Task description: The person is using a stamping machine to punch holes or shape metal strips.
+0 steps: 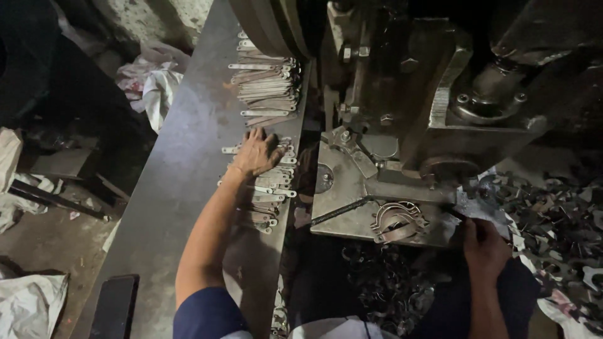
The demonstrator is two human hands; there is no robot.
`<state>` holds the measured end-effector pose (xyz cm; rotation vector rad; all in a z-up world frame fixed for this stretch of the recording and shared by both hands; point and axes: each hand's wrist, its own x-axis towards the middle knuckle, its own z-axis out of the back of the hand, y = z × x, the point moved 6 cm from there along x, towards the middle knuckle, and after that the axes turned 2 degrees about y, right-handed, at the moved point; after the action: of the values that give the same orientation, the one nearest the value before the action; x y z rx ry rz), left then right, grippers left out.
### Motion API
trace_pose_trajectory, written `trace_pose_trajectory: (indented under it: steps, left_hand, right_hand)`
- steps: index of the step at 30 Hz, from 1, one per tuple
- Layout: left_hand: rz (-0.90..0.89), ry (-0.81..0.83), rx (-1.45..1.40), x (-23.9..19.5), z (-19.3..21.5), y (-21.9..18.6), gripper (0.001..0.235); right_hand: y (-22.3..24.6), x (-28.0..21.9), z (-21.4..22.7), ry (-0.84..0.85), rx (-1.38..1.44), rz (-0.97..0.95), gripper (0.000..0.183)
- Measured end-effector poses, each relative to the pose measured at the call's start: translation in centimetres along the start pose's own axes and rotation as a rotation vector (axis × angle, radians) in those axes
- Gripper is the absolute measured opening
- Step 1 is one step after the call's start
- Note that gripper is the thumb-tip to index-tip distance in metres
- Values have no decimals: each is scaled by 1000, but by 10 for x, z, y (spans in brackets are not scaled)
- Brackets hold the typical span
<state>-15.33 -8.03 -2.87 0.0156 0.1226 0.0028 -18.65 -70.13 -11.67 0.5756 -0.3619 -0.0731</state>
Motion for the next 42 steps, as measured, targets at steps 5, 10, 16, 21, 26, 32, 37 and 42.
trace_pose_trajectory:
  steps: [5,10,16,21,26,32,37,42]
  left_hand:
    - [-50,-98,-165,0,-12,1,79]
    - [-58,-143,-128,-6,-13,-5,80]
    - [-124,-191,-32,-42,2,-21,72]
    - [-99,-193,-76,-76,11,-42,70]
    - [-15,-166,-89,-99,11,-54,71]
    - [123,-165,-98,-115,11,-69,77]
    - [23,-332,-242,-146,23,-66,76]
    - [136,-544,-355,-273,34,-92,69]
  right_hand:
    - [-1,-1,-3,-28,80,35,28]
    - [2,2,-5,-67,0,109,27]
    - [5,0,1,-71,167,136,27]
    - [1,-7,5,-57,83,206,25]
    - [4,-7,5,-32,109,207,28]
    - [-33,-5,-25,103,133,177,34]
    - [-31,1,-30,152,-12,144,40]
    - [-16,-21,-12,142,33,304,33]
